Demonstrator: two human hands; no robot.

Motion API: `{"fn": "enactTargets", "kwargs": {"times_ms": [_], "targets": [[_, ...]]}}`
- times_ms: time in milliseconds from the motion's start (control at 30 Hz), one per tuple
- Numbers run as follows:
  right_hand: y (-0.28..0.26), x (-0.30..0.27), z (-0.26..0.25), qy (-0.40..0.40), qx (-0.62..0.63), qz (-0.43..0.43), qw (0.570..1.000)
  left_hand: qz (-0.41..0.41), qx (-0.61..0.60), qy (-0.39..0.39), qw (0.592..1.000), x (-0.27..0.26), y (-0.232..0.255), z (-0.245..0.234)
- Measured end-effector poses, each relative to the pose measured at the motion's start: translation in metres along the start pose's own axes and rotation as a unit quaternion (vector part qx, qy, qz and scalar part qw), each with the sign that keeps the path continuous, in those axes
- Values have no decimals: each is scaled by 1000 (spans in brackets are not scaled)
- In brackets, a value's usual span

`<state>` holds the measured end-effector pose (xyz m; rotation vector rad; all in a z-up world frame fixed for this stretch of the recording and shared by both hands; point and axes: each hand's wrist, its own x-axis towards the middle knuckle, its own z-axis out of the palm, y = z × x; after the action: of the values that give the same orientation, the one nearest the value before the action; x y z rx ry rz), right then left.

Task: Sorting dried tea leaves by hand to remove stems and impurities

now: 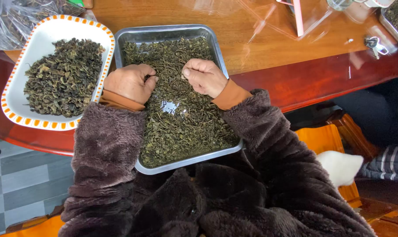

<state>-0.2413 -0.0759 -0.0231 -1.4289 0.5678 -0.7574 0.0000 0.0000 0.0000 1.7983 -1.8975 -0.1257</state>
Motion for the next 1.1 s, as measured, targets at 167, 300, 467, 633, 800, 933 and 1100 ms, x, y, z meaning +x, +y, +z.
{"fn": "enactTargets", "kwargs": {"times_ms": [167,300,467,633,800,933,1100], "targets": [[-9,-2,4,2,26,30,999,9,1,1,1000,0,0,-1],[-14,-1,-6,-12,60,94,994,3,-12,-1,1000,1,4,-4],[-24,-2,-19,51,196,120,972,6,-5,54,999,-1,-4,1],[-9,-1,-28,78,230,123,962,-1,7,64,998,-1,-8,6],[-16,-4,-11,42,122,107,986,3,-1,71,997,0,-6,6],[-25,-7,-3,29,96,97,990,0,-14,64,998,2,-8,5],[-14,-5,-3,64,-7,63,996,-10,-4,70,997,-2,-7,8]]}}
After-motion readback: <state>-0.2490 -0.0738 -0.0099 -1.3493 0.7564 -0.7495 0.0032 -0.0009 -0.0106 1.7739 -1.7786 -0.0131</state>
